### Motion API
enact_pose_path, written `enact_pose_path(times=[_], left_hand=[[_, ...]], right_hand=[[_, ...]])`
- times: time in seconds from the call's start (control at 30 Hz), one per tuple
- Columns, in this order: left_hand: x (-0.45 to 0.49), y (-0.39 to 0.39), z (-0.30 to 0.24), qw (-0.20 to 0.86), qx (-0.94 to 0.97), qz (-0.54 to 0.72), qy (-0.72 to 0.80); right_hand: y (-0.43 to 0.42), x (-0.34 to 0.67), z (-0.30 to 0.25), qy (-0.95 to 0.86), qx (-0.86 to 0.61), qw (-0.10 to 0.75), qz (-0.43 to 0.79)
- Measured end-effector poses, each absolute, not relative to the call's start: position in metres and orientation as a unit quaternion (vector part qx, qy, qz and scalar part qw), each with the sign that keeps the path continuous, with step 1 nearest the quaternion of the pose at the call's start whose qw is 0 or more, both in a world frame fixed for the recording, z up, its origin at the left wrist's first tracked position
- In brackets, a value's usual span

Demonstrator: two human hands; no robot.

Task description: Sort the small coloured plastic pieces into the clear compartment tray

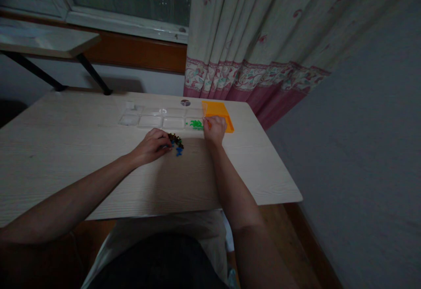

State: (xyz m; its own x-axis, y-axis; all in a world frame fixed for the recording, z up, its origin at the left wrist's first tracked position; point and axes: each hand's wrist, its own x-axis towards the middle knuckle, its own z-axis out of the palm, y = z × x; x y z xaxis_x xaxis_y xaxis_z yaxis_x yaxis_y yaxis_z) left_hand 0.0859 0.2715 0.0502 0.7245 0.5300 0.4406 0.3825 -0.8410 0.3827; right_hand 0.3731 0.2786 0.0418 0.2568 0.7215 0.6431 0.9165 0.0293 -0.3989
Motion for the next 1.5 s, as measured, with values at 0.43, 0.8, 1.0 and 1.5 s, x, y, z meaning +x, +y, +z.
enact_pose_path(times=[0.43,0.8,1.0,1.5], left_hand=[[0.084,0.278,0.045,0.358,0.774,0.401,0.335],[0.087,0.277,0.052,0.549,0.628,0.44,0.333],[0.087,0.28,0.047,0.561,0.622,0.452,0.307],[0.086,0.281,0.042,0.518,0.666,0.445,0.3]], right_hand=[[0.276,0.365,0.046,-0.609,-0.678,0.398,-0.106],[0.248,0.301,0.061,-0.762,-0.553,0.332,-0.064],[0.242,0.284,0.061,-0.81,-0.507,0.293,-0.038],[0.237,0.279,0.061,-0.822,-0.497,0.276,-0.019]])
